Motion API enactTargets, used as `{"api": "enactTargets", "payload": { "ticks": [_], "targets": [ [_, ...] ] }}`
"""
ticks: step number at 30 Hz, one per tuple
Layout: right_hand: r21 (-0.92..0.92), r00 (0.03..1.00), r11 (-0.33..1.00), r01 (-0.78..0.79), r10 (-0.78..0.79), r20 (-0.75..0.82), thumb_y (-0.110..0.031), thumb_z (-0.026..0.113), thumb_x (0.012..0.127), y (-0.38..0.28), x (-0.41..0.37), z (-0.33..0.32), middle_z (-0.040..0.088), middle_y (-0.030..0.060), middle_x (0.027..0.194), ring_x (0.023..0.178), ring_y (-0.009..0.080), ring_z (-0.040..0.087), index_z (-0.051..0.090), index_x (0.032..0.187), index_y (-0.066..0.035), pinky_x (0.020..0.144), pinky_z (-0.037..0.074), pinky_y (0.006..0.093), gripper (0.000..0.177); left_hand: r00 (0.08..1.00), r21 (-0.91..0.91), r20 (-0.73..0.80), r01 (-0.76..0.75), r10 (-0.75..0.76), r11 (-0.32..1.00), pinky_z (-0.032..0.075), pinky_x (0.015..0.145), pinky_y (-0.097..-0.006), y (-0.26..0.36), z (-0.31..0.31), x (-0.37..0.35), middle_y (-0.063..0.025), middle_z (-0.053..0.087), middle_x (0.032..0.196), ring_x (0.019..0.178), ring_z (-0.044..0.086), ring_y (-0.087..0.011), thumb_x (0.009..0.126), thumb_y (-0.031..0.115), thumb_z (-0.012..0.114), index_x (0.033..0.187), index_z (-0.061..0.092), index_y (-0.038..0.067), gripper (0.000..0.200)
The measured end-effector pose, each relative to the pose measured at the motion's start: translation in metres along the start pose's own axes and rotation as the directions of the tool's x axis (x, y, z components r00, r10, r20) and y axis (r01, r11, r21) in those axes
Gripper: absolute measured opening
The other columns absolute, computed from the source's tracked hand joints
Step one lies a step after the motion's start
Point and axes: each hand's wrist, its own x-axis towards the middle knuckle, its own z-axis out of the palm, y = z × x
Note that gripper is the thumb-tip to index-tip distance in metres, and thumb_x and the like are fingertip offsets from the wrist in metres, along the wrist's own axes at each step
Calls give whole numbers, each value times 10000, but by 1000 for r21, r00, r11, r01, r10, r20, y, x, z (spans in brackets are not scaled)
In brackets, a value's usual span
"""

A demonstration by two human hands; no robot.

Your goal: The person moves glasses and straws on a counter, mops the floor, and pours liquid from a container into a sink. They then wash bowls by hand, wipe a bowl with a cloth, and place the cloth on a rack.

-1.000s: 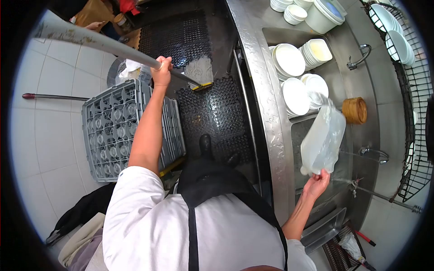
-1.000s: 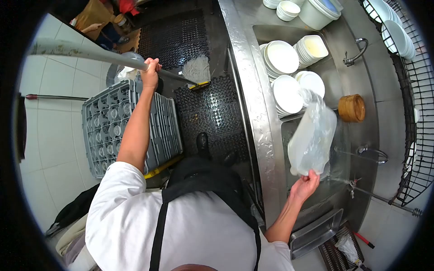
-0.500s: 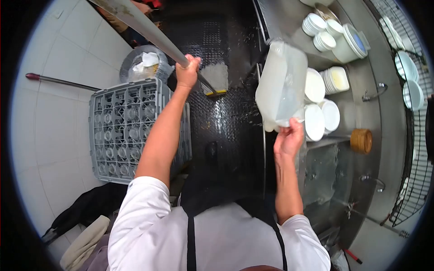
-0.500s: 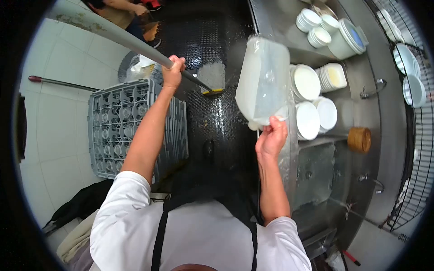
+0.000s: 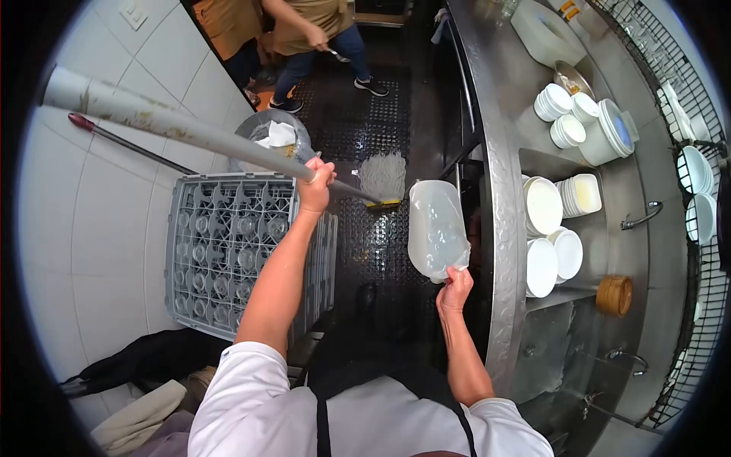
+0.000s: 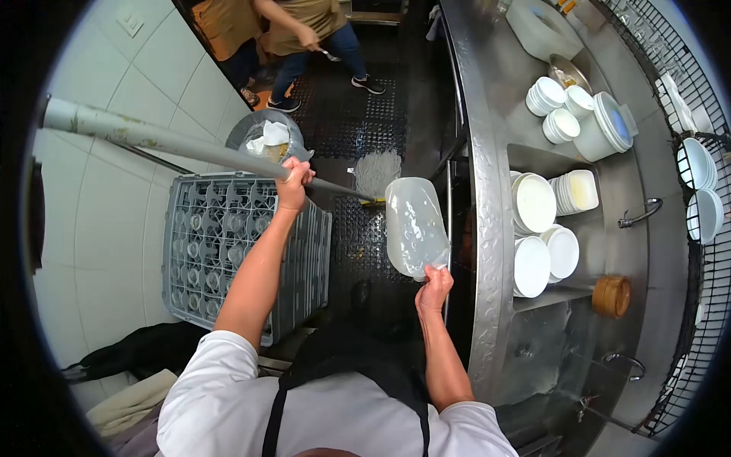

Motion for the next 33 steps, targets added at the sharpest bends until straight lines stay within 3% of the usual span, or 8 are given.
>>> {"api": "enactTargets", "payload": {
  "ticks": [9,12,17,30,33],
  "targets": [
    [61,1000,998,8,-8,-1,-46,599,774,-19,-4,3,538,-55,690,613,41,419,608,747,-53,585,304,217,29,1000,-12,3,-17,17,1000,464,603,-264,8,2,-9,7,455,560,505,439,-92,852,99,601,636,436,89,273],
    [39,999,999,34,-35,29,-111,590,792,-19,-2,-1,531,-56,703,591,41,407,612,810,-70,544,297,210,50,1000,13,5,-22,22,1000,458,589,-261,7,6,-12,7,453,559,505,441,-89,852,91,598,629,431,89,279],
    [21,1000,1000,21,-21,11,-120,597,797,-27,-2,0,518,-63,697,592,38,399,608,808,-80,548,290,206,43,1000,54,16,-5,5,999,481,643,-294,8,14,-16,-8,437,554,514,431,-106,862,125,580,626,423,86,286],
    [59,1000,998,24,-23,-12,-69,592,797,-32,-6,-2,528,-63,697,596,35,388,608,763,-61,559,283,214,39,1000,69,25,-20,18,997,475,642,-289,7,16,-21,-3,432,552,509,422,-101,869,136,592,625,428,91,297],
    [16,1000,1000,12,-12,2,-126,617,796,-29,-4,-4,518,-64,701,592,35,397,600,803,-87,550,294,203,43,1000,66,18,-18,17,998,474,641,-289,7,16,-21,0,431,554,509,421,-100,867,129,590,622,427,92,297]
  ]
}}
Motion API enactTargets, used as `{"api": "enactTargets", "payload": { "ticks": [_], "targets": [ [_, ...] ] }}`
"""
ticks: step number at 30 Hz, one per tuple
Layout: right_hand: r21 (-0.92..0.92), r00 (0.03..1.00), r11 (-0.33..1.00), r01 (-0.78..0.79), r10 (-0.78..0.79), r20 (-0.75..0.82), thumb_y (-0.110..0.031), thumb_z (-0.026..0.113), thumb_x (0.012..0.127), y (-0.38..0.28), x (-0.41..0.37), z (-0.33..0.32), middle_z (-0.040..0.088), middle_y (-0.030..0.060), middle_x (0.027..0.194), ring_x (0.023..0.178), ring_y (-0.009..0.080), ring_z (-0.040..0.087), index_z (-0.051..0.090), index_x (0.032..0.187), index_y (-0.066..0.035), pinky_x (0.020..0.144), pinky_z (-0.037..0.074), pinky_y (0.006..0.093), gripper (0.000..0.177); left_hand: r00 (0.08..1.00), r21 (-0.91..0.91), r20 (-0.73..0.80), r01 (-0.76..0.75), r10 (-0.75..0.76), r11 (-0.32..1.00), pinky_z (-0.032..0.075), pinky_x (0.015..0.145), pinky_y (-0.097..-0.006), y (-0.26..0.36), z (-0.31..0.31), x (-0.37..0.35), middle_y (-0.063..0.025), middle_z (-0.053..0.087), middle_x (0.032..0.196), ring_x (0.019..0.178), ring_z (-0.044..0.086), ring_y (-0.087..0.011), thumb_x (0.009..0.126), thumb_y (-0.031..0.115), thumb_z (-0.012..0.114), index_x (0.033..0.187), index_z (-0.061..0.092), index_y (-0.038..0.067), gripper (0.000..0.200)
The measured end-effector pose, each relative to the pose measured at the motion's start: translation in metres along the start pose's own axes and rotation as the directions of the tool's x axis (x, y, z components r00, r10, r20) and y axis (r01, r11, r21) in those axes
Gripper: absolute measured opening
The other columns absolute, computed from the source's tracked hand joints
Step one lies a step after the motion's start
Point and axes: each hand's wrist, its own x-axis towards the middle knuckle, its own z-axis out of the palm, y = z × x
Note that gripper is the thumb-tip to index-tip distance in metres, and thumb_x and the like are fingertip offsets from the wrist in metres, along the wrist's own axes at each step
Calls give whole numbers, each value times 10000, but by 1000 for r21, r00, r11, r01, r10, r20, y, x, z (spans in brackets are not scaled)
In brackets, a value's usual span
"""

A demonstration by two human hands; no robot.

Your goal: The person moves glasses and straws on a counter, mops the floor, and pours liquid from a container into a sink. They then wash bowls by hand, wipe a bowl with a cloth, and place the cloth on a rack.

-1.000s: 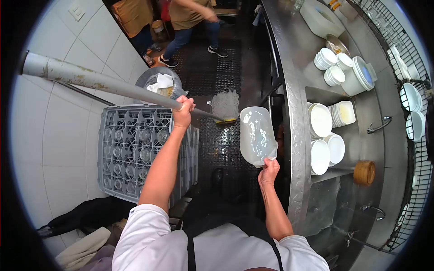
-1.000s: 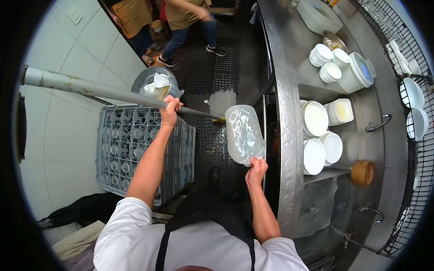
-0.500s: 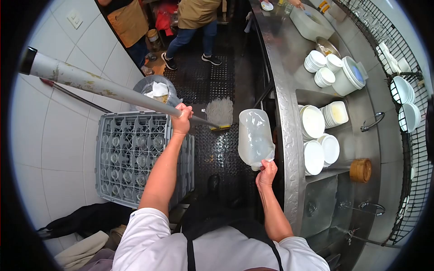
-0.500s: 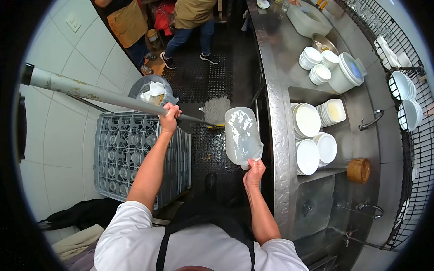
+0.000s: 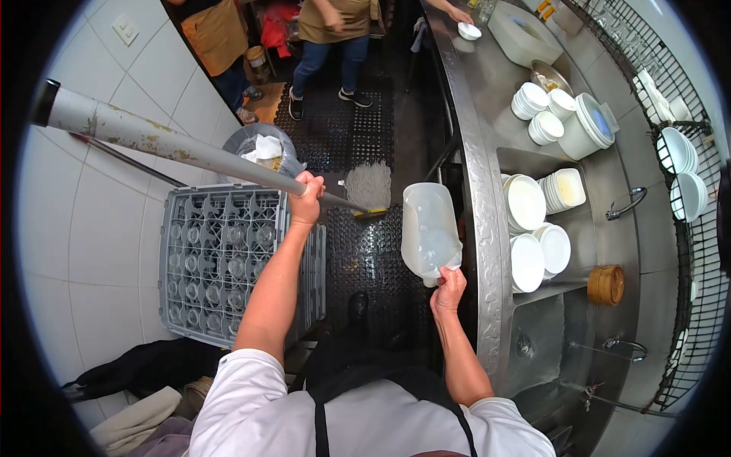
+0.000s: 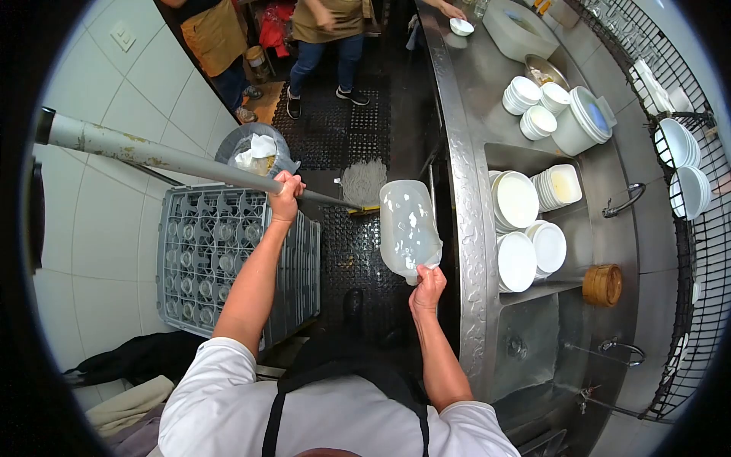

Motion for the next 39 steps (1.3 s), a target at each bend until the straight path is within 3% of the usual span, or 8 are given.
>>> {"api": "enactTargets", "payload": {
  "ticks": [8,11,17,23,26,32,35,39],
  "targets": [
    [13,999,1000,-24,25,-35,-89,604,792,-4,-3,10,509,-73,687,589,29,376,599,765,-75,551,275,208,30,1000,-19,-7,7,-7,1000,471,627,-287,0,-2,2,-3,435,555,507,424,-100,862,125,590,621,429,89,292],
    [16,999,999,-29,29,-45,-63,599,787,-2,-2,9,500,-76,674,588,27,373,584,729,-76,553,270,210,61,1000,-59,-4,-13,12,998,437,558,-247,-1,-3,4,8,447,566,510,441,-84,852,72,597,629,434,84,277],
    [13,999,999,-37,37,-35,-56,600,787,0,0,9,502,-73,676,597,29,383,570,717,-75,560,280,211,79,1000,-25,-5,11,-11,1000,471,623,-286,1,-2,6,-7,445,556,510,426,-100,859,118,585,624,430,91,282],
    [22,999,999,-27,28,-36,-55,599,788,-4,0,13,522,-65,691,610,30,403,585,730,-65,573,296,209,60,1000,-62,-14,-8,7,998,445,567,-256,0,1,7,4,450,564,510,438,-86,848,74,603,631,448,75,267],
    [9,999,1000,-29,29,-33,-53,596,784,-3,1,12,521,-64,689,611,30,404,586,728,-63,575,298,209,58,1000,-18,-6,19,-19,1000,473,623,-281,2,2,6,-2,438,554,511,426,-98,857,111,588,621,425,96,287],
    [-35,999,999,-35,34,-27,-90,607,779,2,7,7,499,-68,671,586,39,378,586,740,-81,552,280,214,45,1000,-14,-11,21,-21,1000,477,618,-283,-2,4,6,1,442,555,507,428,-96,860,117,593,623,429,97,289],
    [-49,999,998,-42,41,-23,-107,611,781,6,10,7,494,-71,668,576,40,368,594,758,-88,542,269,212,35,1000,-60,-29,9,-10,998,435,551,-249,-1,8,6,18,432,557,504,433,-76,842,66,602,620,418,95,290],
    [-37,999,999,-39,38,-18,-104,606,784,14,16,5,491,-75,669,577,35,366,606,780,-82,543,265,206,22,1000,-22,-12,10,-10,1000,468,614,-279,0,7,7,4,430,552,503,423,-96,861,113,589,624,426,97,288]
  ]
}}
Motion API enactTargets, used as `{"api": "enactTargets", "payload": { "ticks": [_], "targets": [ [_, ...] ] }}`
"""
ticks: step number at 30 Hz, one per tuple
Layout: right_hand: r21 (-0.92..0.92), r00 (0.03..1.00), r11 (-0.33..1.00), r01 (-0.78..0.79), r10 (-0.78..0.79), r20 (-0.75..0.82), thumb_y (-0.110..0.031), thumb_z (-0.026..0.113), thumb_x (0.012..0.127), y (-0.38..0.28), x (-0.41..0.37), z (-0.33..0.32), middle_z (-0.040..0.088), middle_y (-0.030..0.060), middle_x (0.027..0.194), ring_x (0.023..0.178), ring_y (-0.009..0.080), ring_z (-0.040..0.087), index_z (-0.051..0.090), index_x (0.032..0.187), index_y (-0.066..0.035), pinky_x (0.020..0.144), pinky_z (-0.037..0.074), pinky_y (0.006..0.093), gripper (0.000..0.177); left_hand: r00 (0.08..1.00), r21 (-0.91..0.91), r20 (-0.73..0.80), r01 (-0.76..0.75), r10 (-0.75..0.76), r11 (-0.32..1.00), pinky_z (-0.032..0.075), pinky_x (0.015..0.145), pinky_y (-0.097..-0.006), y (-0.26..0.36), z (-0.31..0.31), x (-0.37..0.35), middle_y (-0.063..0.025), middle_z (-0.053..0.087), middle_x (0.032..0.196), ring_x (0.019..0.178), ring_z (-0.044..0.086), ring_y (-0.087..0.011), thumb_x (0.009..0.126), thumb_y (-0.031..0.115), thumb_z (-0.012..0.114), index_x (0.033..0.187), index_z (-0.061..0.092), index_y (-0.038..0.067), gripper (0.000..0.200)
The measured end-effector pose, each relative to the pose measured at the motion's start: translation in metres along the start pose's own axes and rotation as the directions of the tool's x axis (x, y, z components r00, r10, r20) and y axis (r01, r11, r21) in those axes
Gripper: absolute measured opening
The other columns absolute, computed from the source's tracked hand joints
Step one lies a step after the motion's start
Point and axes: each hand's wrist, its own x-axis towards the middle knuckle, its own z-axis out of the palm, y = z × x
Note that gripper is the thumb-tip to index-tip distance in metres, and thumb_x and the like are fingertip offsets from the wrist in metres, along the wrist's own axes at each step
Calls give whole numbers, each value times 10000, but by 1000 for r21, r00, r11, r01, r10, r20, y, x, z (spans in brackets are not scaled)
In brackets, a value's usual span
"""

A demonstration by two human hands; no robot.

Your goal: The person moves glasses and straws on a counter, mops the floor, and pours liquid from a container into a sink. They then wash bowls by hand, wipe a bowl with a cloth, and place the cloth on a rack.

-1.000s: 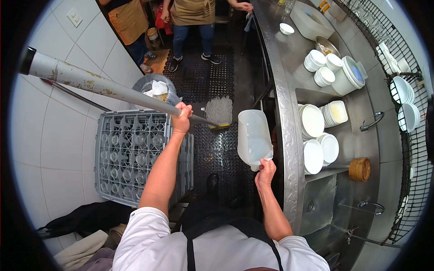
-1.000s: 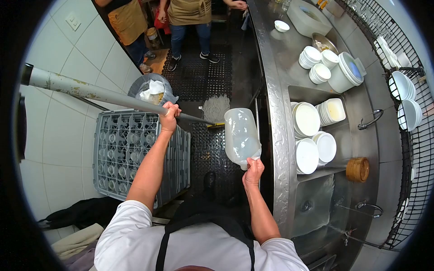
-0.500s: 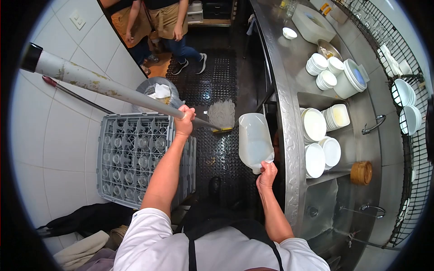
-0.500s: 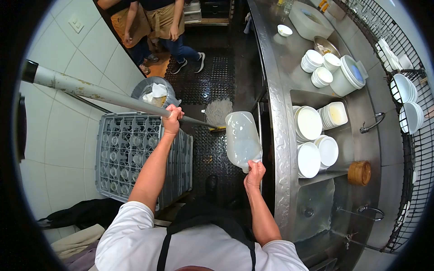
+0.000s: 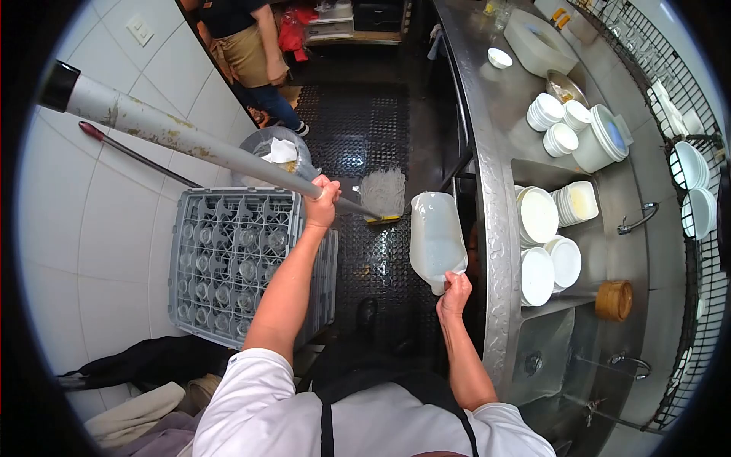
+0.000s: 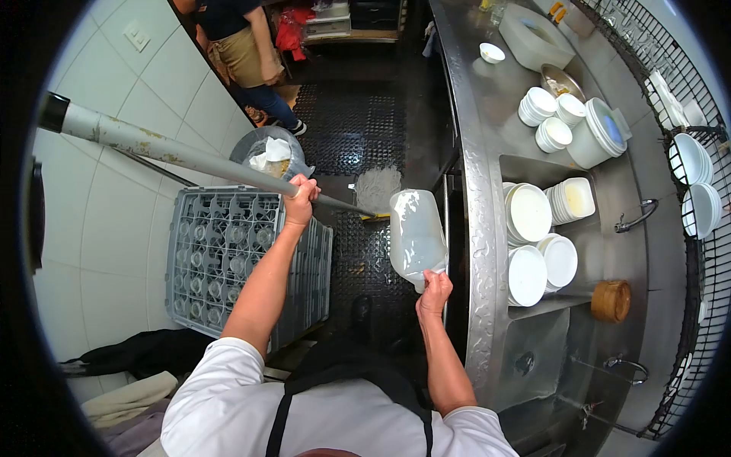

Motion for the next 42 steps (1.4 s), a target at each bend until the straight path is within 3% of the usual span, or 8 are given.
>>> {"api": "enactTargets", "payload": {
  "ticks": [3,12,15,20,25,35,41,42],
  "targets": [
    [9,999,1000,-27,28,-27,-41,583,782,-7,-2,8,513,-62,684,606,37,386,590,731,-53,570,290,220,53,1000,-18,-1,11,-11,1000,458,610,-278,0,0,2,7,419,549,500,416,-98,860,106,585,623,419,96,289],
    [11,999,999,-33,34,-40,-44,583,795,-3,1,16,515,-68,690,620,38,391,597,739,-36,576,292,222,58,1000,1,-14,-25,25,1000,459,600,-282,-2,-6,10,1,424,551,504,425,-101,857,96,581,620,415,89,289],
    [-18,1000,1000,-14,14,-8,-100,608,789,-1,4,17,482,-81,678,590,33,372,598,769,-88,549,270,213,26,999,-26,-16,-46,45,999,441,561,-261,-7,-9,14,4,455,553,501,441,-90,847,81,600,632,435,85,271],
    [-105,999,994,34,-34,-4,-74,600,788,9,13,15,399,-73,621,574,42,347,488,652,-116,533,257,238,182,999,14,-13,-32,32,999,460,577,-273,-6,-8,15,-8,478,554,516,468,-99,852,95,592,627,459,72,262],
    [-99,1000,995,-1,0,-11,-92,634,804,22,30,28,522,-52,701,641,52,429,568,711,-60,579,329,244,118,997,-22,30,-69,69,997,472,597,-271,-10,-6,18,-1,463,558,512,447,-94,864,102,597,627,456,72,278],
    [-419,989,896,-147,130,-68,-205,675,836,82,62,21,627,22,731,676,93,532,654,783,16,630,423,278,228,999,-50,20,-42,43,998,449,588,-252,-5,-2,10,12,434,557,504,419,-81,859,80,605,629,445,82,280],
    [-656,996,750,-84,53,-66,-282,681,834,81,71,25,649,94,716,681,163,578,664,830,33,665,454,342,315,999,3,7,-49,49,999,432,560,-249,-6,-7,10,1,461,562,519,454,-88,854,88,609,635,456,74,268],
    [-675,998,735,-60,37,-49,-311,682,822,78,75,29,674,143,755,709,223,629,672,847,31,689,470,372,343,999,-9,13,-49,49,999,428,555,-249,-6,-7,9,-2,467,564,522,459,-88,853,90,610,636,458,72,266]
  ]
}}
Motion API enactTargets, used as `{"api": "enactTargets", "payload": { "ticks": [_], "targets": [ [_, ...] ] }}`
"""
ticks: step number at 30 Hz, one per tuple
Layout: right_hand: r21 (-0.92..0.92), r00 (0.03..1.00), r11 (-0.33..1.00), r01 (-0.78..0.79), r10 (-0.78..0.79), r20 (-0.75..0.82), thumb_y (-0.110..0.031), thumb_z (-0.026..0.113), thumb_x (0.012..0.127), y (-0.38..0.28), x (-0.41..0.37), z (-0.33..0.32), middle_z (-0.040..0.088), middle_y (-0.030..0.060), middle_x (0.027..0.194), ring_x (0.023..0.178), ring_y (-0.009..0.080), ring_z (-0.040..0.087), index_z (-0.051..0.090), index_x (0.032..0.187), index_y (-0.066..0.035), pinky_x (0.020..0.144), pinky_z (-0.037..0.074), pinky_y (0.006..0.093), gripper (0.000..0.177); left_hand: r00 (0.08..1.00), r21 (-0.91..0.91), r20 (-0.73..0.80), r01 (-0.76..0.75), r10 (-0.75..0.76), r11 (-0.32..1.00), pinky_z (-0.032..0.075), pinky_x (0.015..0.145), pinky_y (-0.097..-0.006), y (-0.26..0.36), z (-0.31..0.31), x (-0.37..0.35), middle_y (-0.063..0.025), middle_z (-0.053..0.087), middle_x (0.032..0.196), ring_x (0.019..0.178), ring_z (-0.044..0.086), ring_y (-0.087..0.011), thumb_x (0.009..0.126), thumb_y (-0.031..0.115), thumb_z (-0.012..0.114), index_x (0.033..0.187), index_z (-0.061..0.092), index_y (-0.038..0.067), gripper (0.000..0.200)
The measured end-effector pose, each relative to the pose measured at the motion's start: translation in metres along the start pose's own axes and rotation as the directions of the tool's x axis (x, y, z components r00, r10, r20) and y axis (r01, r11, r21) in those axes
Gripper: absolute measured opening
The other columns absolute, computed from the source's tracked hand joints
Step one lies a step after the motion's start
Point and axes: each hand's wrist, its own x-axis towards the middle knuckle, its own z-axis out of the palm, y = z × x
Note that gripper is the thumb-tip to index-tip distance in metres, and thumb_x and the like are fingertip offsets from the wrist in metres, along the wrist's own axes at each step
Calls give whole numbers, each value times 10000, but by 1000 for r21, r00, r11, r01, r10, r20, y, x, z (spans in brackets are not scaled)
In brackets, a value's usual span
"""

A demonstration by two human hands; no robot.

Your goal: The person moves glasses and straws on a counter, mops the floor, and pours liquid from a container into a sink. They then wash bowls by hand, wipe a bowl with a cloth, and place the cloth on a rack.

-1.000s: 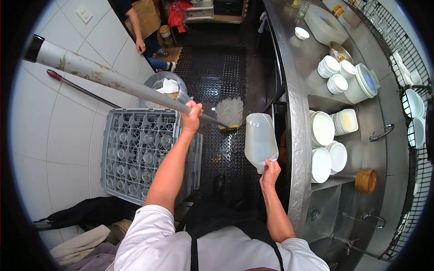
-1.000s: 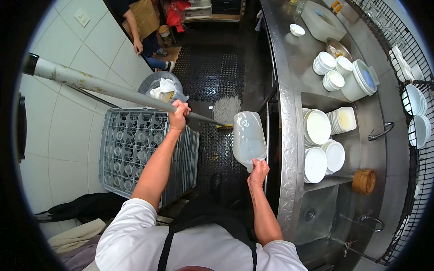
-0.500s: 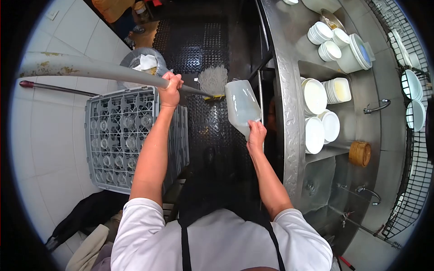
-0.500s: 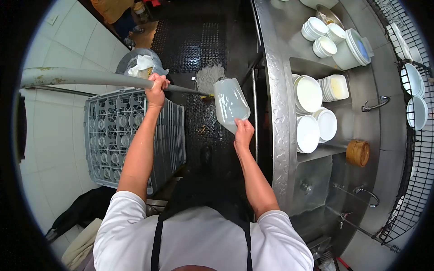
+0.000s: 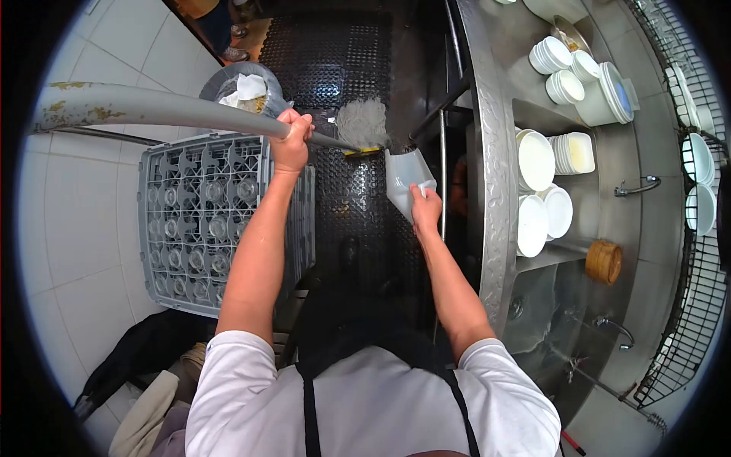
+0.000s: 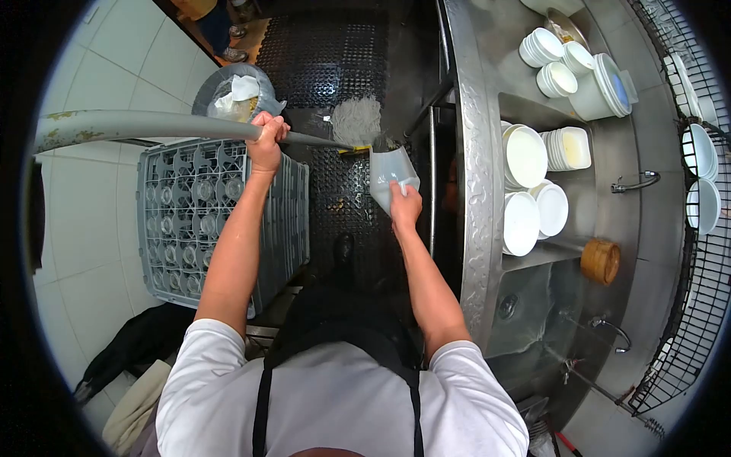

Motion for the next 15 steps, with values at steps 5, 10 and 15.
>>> {"api": "enactTargets", "payload": {
  "ticks": [5,10,15],
  "targets": [
    [-102,993,988,114,-115,1,-307,680,814,-37,29,7,679,156,799,753,260,639,679,872,28,704,473,383,340,1000,20,8,0,0,1000,407,537,-246,-1,4,-4,-6,486,574,531,468,-87,849,97,612,637,464,64,260],
    [29,985,994,107,-110,130,-269,675,859,-111,22,-14,668,76,797,687,132,578,667,907,50,640,454,308,323,1000,62,15,-5,4,998,391,531,-245,0,10,-12,-6,493,579,534,464,-83,844,92,611,634,463,63,259],
    [120,975,979,163,-179,132,-316,640,902,-178,-25,-94,560,-18,729,662,77,471,663,929,12,614,403,249,330,1000,43,22,1,-2,999,381,523,-245,-2,18,-18,-9,504,582,530,461,-82,842,92,614,627,471,67,259]
  ]
}}
